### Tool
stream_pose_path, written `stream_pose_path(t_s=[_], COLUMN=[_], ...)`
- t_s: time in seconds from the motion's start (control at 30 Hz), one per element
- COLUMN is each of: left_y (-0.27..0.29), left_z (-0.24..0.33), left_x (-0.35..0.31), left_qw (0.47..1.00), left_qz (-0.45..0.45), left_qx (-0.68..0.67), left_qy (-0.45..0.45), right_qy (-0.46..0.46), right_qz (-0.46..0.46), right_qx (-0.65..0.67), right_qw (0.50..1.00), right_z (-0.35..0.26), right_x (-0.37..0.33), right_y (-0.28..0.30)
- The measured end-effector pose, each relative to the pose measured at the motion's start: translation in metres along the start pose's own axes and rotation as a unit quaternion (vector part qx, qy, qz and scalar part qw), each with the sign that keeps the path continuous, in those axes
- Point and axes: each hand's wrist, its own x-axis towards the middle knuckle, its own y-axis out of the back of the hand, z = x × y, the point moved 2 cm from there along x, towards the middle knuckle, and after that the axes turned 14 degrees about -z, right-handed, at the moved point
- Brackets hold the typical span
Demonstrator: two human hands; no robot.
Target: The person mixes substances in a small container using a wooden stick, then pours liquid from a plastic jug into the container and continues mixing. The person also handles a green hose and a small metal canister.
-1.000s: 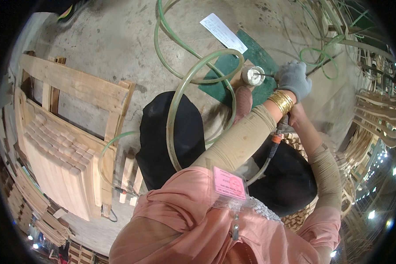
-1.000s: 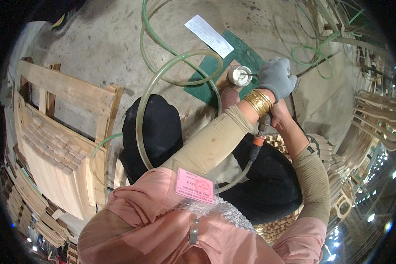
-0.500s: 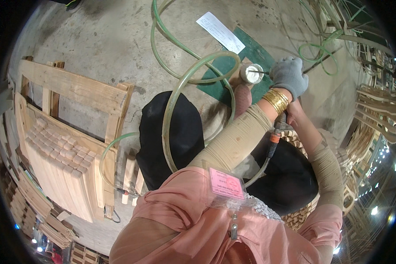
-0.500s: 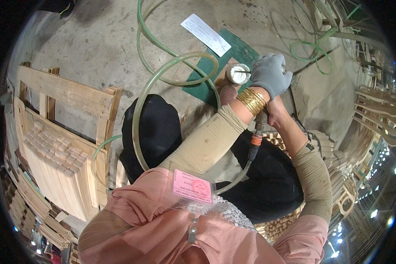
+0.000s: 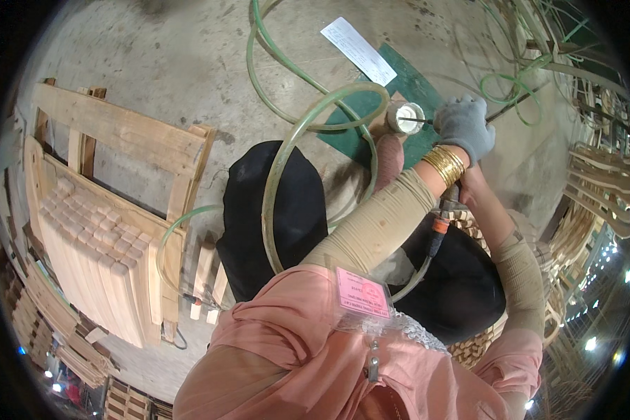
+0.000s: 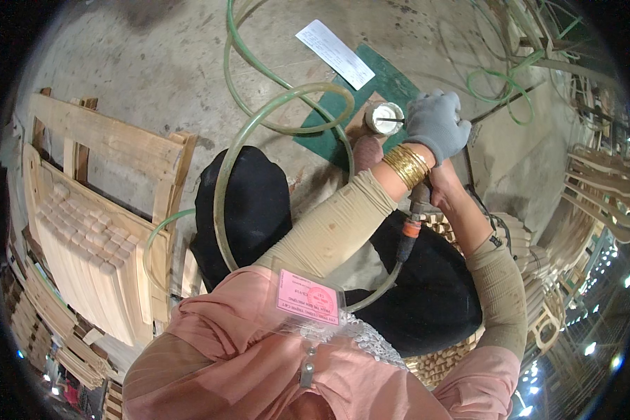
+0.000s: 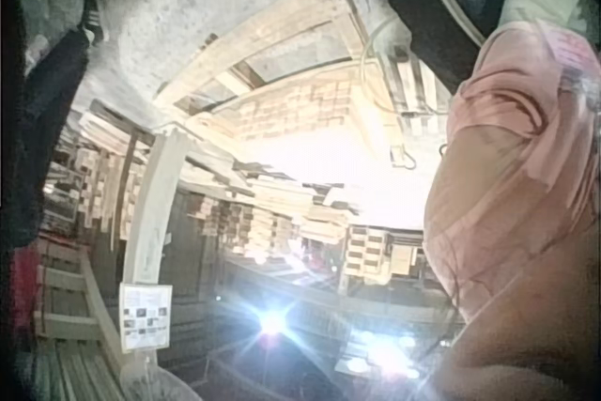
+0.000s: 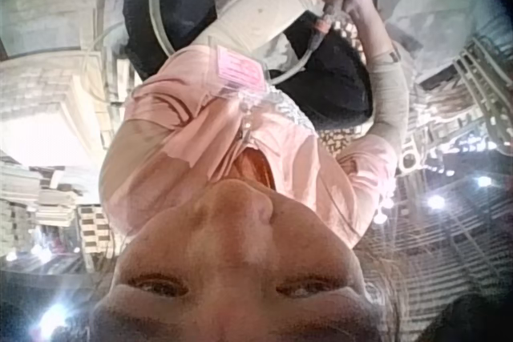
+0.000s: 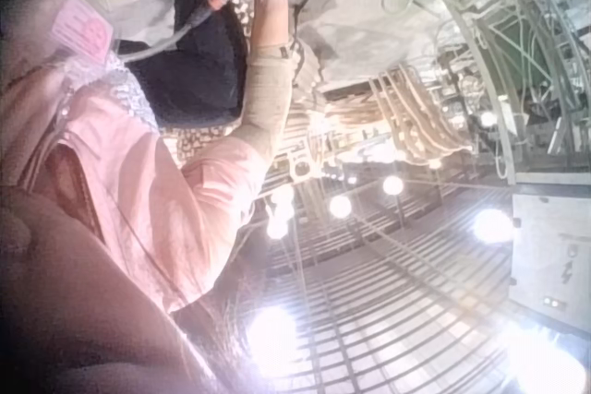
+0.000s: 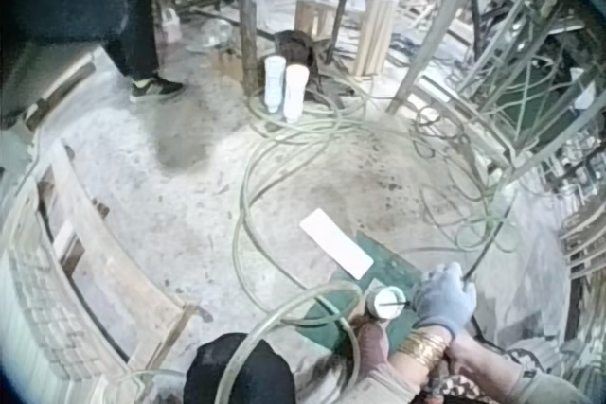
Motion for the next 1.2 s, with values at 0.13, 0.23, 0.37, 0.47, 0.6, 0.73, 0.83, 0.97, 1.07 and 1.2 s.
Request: stream_pose_path(t_s=[0.13, 0.23, 0.37, 0.47, 0.6, 0.73, 0.83, 0.97, 1.07, 1.2], left_y=[0.000, -0.005, -0.007, -0.010, -0.012, -0.011, -0.008, -0.007, -0.001, -0.017], left_z=[-0.006, -0.005, -0.006, -0.006, -0.003, -0.004, -0.007, -0.005, -0.016, 0.017], left_x=[0.001, 0.001, 0.003, 0.005, 0.007, 0.008, 0.008, 0.008, 0.008, 0.008], left_qw=[1.000, 1.000, 0.999, 0.999, 0.999, 0.999, 0.999, 0.999, 0.999, 0.998], left_qz=[0.014, 0.016, 0.021, 0.014, 0.009, 0.010, 0.011, 0.016, 0.028, 0.014], left_qx=[0.000, -0.014, -0.023, -0.033, -0.032, -0.035, -0.029, -0.030, -0.021, -0.046], left_qy=[-0.002, -0.005, -0.018, -0.020, -0.017, -0.018, -0.018, -0.019, -0.005, -0.048], right_qy=[-0.023, -0.026, -0.019, -0.029, 0.029, 0.027, 0.020, 0.011, 0.014, 0.006], right_qz=[0.006, 0.022, 0.031, 0.009, -0.004, -0.045, 0.015, 0.027, 0.019, -0.047], right_qx=[0.017, 0.031, 0.021, 0.022, -0.098, -0.005, 0.013, 0.028, 0.032, -0.033], right_qw=[1.000, 0.999, 0.999, 0.999, 0.995, 0.999, 1.000, 0.999, 0.999, 0.998], right_z=[-0.003, -0.004, -0.004, -0.002, 0.004, -0.001, -0.005, -0.007, -0.007, 0.016], right_x=[-0.004, -0.009, -0.009, -0.006, 0.004, -0.002, -0.001, -0.005, 0.000, -0.001], right_y=[-0.014, -0.013, -0.012, 0.001, 0.015, 0.017, -0.005, -0.001, -0.017, 0.085])
